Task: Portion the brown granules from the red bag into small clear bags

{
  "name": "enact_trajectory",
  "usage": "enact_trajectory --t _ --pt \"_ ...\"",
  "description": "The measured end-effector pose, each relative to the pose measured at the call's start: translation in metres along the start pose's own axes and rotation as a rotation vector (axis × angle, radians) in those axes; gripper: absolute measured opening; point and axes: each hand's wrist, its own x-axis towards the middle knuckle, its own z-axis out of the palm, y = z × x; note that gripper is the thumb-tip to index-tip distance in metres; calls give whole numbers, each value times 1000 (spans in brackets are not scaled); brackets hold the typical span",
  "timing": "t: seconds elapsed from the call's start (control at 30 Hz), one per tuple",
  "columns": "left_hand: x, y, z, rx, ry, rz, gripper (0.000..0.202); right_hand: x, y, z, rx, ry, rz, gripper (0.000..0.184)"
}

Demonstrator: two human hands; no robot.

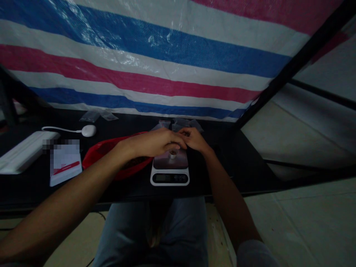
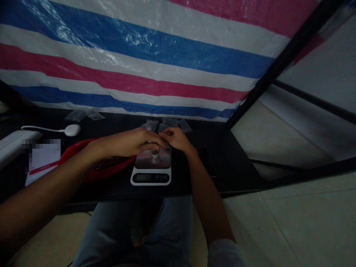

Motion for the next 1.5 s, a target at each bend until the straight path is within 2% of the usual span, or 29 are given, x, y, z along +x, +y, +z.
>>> enact_trajectory --t 0.13,0.3,0.37,0.5,0.63,0.7,0.87,0.93,1.0,1.07,1.13,1.23,1.3,1.37,1.5 --pt "-10 -13 -6 90 92 -87 28 1 3 1 -15 24 -33 32" --pt "-16 -22 4 251 7 -361 34 1 5 2 -23 31 -36 36" --pt "-16 -22 10 268 -3 -421 40 1 5 2 -28 23 -34 36" --pt "-17 -21 14 264 27 -412 39 0 3 1 -56 27 -34 35" --pt "-18 -14 11 155 159 -331 41 0 3 2 -56 24 -35 37" --pt "-18 -6 10 129 177 -293 41 0 4 2 -52 22 -32 38" --pt "-30 5 -6 309 157 -278 28 0 4 3 -71 14 -7 35" --pt "-44 2 -17 354 160 -350 27 0 4 3 -78 15 12 35" --pt "-61 -4 -24 377 63 -496 25 0 3 3 -88 15 24 35" --pt "-75 -12 -21 347 -73 -577 22 -1 3 3 -101 13 25 34" --pt "-82 -19 -11 282 -106 -511 20 -1 2 3 -112 15 26 33" --pt "-82 -26 6 222 -65 -391 24 -1 2 4 -118 16 29 32" --pt "-80 -28 11 217 -52 -392 20 -1 2 5 -120 16 32 33" --pt "-80 -30 10 224 -56 -400 17 -1 2 5 -129 20 37 34" --pt "-85 -33 2 242 -58 -426 24 -1 3 5 -141 16 40 36"
